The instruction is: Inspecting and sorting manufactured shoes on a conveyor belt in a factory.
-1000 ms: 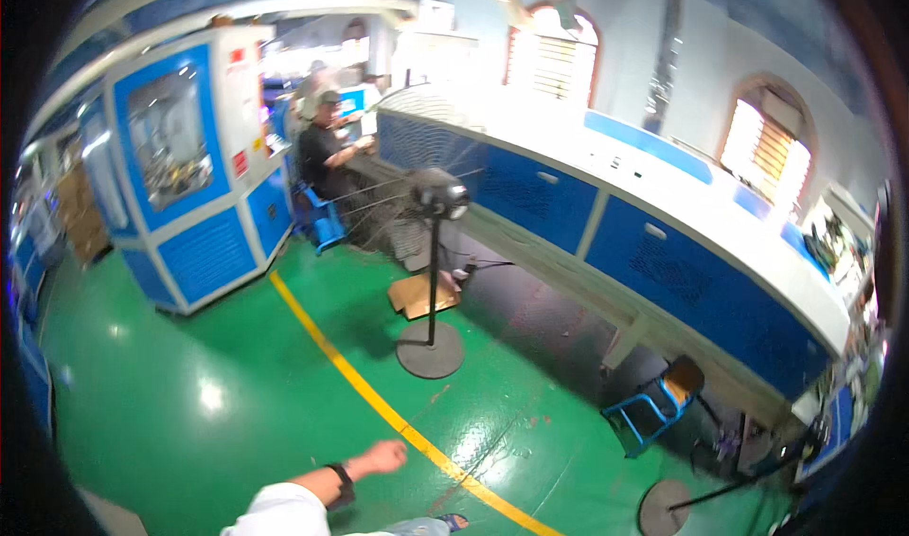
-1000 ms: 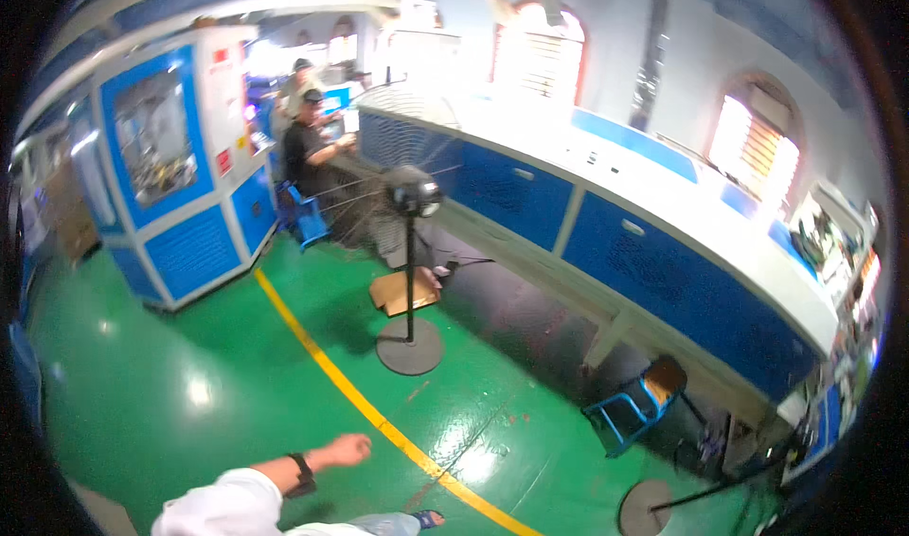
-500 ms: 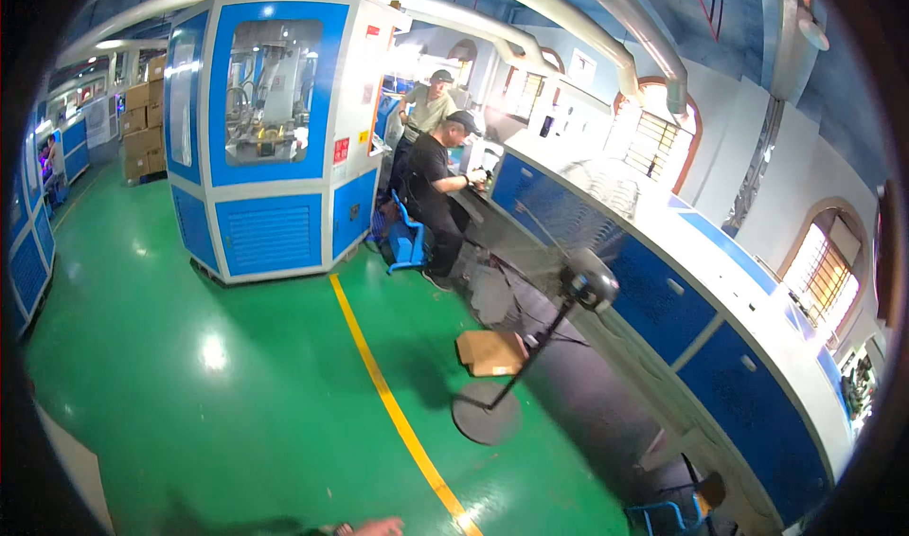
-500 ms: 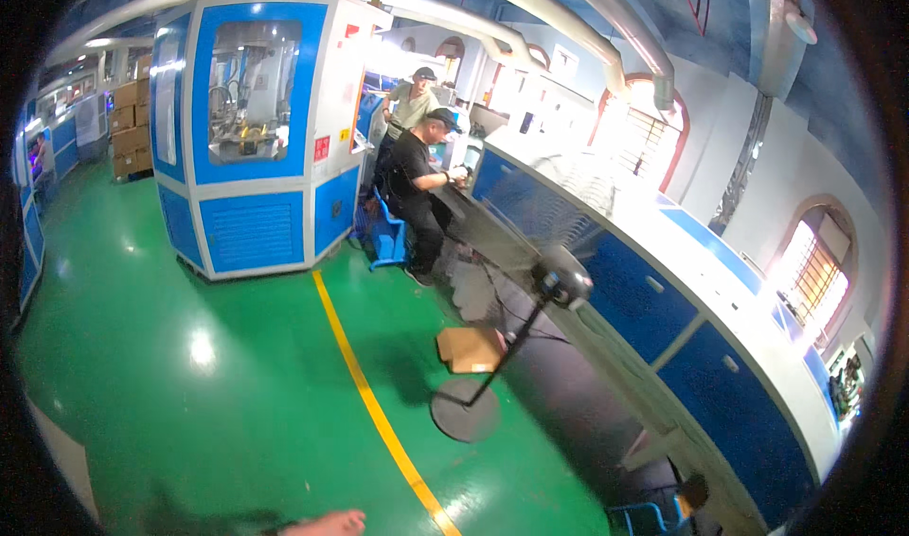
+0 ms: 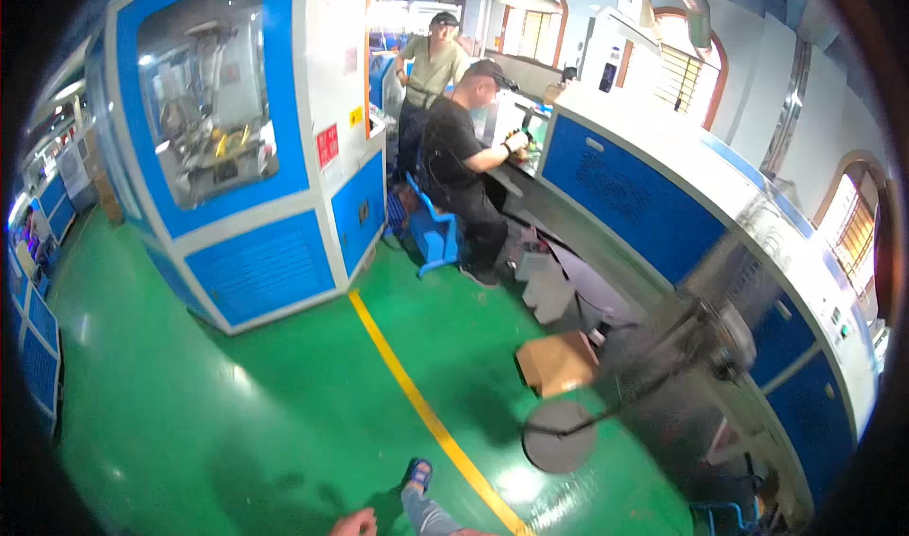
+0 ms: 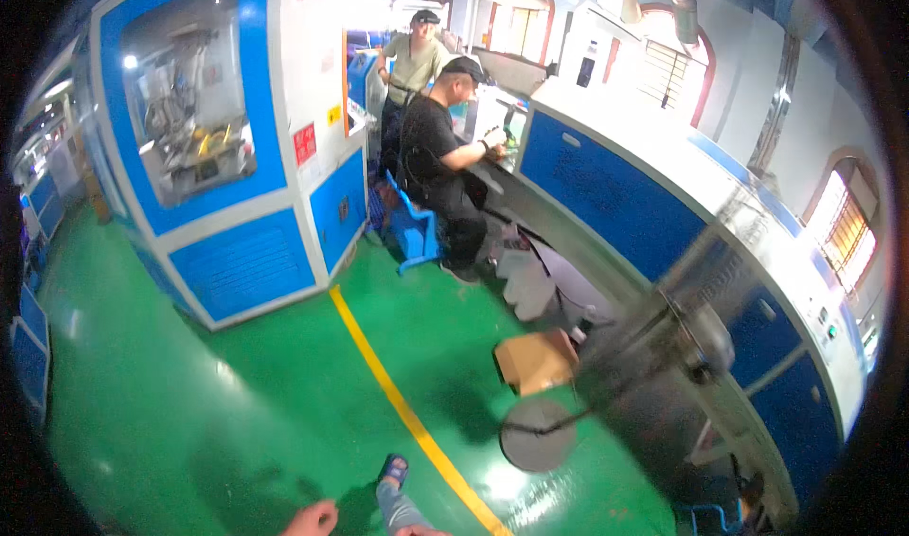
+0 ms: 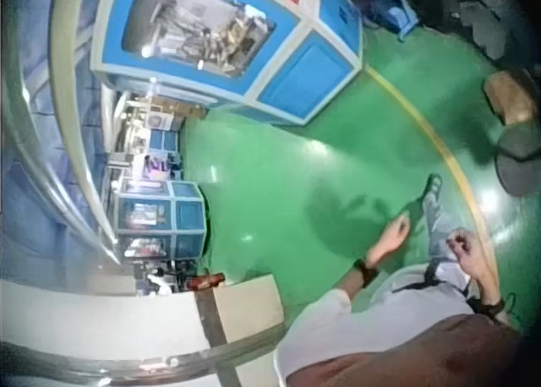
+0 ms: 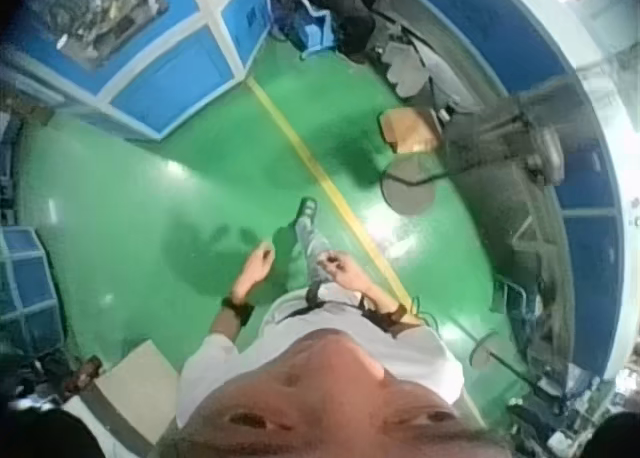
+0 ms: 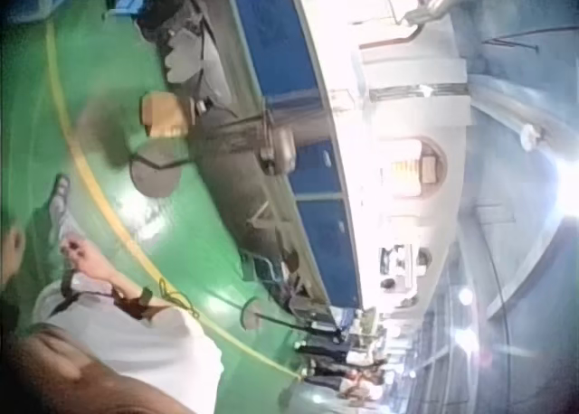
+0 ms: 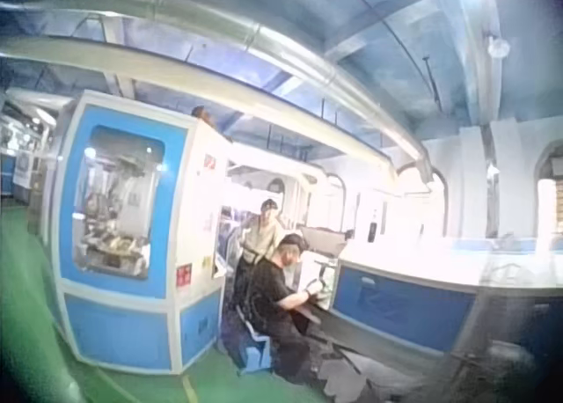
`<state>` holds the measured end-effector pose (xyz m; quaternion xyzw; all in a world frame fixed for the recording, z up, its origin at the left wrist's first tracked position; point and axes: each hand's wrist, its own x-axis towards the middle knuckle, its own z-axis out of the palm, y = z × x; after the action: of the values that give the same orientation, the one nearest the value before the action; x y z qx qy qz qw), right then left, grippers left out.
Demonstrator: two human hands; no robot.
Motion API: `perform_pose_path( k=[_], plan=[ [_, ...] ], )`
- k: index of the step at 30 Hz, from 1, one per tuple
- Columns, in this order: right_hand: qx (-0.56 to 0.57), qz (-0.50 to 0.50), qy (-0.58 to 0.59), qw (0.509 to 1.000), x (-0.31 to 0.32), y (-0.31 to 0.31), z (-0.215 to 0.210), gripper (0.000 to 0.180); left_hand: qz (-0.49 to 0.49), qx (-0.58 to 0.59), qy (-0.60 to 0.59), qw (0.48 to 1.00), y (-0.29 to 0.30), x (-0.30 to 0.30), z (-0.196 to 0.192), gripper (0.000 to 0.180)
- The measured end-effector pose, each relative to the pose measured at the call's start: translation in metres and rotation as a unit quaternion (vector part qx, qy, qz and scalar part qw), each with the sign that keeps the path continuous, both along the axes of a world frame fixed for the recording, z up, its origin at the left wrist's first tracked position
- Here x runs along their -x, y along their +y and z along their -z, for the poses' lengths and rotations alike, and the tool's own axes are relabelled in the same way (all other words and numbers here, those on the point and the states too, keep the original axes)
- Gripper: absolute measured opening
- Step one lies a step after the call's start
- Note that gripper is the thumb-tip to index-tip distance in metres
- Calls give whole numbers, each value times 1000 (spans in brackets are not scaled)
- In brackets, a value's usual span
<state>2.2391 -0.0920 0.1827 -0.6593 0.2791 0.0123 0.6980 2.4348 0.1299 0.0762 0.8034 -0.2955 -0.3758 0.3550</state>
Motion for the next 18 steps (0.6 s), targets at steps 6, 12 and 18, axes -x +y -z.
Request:
perform_pose_path(
  k=[6, 12, 18],
  plan=[
    [-47, 109, -42, 992, -207, -156, -43, 18, 260, -301, -9, 918, 31, -149, 58, 46],
    [-46, 254, -62, 964, -347, -311, -62, 14, 110, -258, -8, 960, -122, -380, 102, 41],
    [57, 342, -38, 937, -512, -438, -8, 14, 86, -155, -80, 981, -300, -590, 136, 38]
  ],
)
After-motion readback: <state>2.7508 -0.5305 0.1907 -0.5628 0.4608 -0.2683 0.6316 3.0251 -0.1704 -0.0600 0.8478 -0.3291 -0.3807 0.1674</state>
